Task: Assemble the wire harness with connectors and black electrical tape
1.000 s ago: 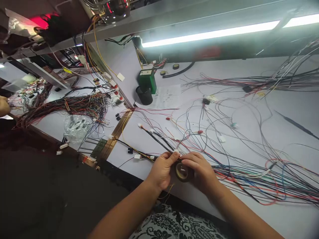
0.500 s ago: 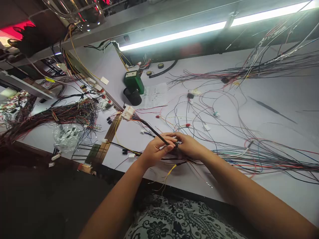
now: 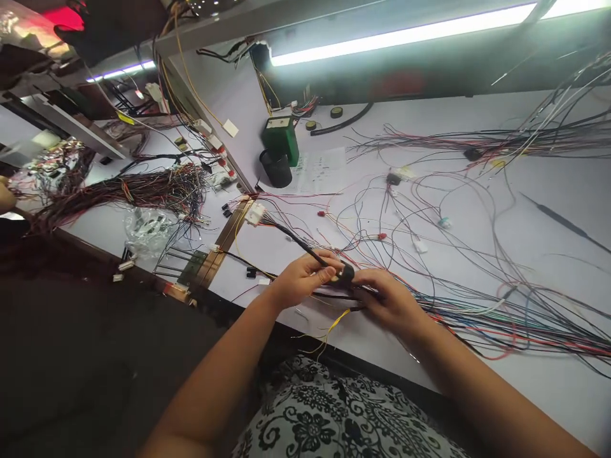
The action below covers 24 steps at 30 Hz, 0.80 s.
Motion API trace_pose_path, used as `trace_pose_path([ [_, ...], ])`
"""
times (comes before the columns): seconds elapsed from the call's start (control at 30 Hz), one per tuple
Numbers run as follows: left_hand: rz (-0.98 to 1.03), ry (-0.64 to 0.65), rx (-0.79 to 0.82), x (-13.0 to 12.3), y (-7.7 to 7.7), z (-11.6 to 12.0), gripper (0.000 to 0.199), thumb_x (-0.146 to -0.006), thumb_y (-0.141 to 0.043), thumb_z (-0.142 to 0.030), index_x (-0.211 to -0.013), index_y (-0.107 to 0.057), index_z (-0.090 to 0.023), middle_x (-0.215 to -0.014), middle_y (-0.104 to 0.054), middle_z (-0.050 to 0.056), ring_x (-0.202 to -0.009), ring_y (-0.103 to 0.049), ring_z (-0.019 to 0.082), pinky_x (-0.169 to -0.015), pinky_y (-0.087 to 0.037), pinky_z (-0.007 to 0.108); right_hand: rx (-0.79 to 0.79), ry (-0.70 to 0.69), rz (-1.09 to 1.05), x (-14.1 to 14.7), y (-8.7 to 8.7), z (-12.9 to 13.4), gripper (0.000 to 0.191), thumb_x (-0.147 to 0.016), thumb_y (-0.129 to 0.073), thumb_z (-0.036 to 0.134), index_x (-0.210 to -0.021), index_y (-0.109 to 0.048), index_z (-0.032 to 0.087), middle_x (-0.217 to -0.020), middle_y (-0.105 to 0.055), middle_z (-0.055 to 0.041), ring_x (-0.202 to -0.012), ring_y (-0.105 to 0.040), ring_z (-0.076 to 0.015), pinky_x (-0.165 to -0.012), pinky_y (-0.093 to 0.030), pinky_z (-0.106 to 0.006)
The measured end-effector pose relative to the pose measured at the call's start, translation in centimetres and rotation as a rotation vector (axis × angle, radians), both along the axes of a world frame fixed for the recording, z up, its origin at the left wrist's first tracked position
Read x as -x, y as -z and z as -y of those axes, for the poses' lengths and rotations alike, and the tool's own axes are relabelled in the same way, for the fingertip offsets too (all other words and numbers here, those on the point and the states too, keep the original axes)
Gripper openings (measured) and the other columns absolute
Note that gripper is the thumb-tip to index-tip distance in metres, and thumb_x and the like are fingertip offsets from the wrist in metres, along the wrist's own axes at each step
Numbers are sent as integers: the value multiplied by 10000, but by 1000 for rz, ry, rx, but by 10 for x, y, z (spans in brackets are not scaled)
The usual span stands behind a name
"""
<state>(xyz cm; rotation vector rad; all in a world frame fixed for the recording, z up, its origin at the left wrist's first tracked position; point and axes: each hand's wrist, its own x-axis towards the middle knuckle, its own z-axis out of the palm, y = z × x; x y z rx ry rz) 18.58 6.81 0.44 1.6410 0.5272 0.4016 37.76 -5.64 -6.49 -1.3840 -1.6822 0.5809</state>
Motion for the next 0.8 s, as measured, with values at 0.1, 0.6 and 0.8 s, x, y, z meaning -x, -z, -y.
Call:
trace_pose_path([
  [0.1, -37, 64, -70, 6, -2, 1, 255, -878, -575, -356, -1059, -688, -217, -1096, -617, 83, -1046, -565, 199, -934, -436, 353, -35, -69, 89, 0, 2, -2, 334, -846, -512, 158, -1159, -521, 273, -1234, -593, -71, -1118, -559, -235, -937, -454, -467],
  [0.6, -299, -387, 610, 21, 39, 20, 338, -810, -605, -468, -956, -570, -165, -525, -557, -49, -352, -459, 60, -306, -272, 144, 68, -25, 240, -1, 2, 7, 314, -863, -526, 201, -1164, -566, 284, -1140, -646, -68, -1160, -544, -265, -964, -451, -513],
  [0.8, -182, -340, 576, 12, 39, 29, 331, -794, -658, -414, -989, -582, -158, -717, -633, -3, -445, -511, 53, -358, -334, 155, 116, 52, 213, -1, 5, 9, 331, -860, -556, 249, -1191, -541, 270, -1175, -619, -85, -1120, -561, -258, -943, -463, -485],
])
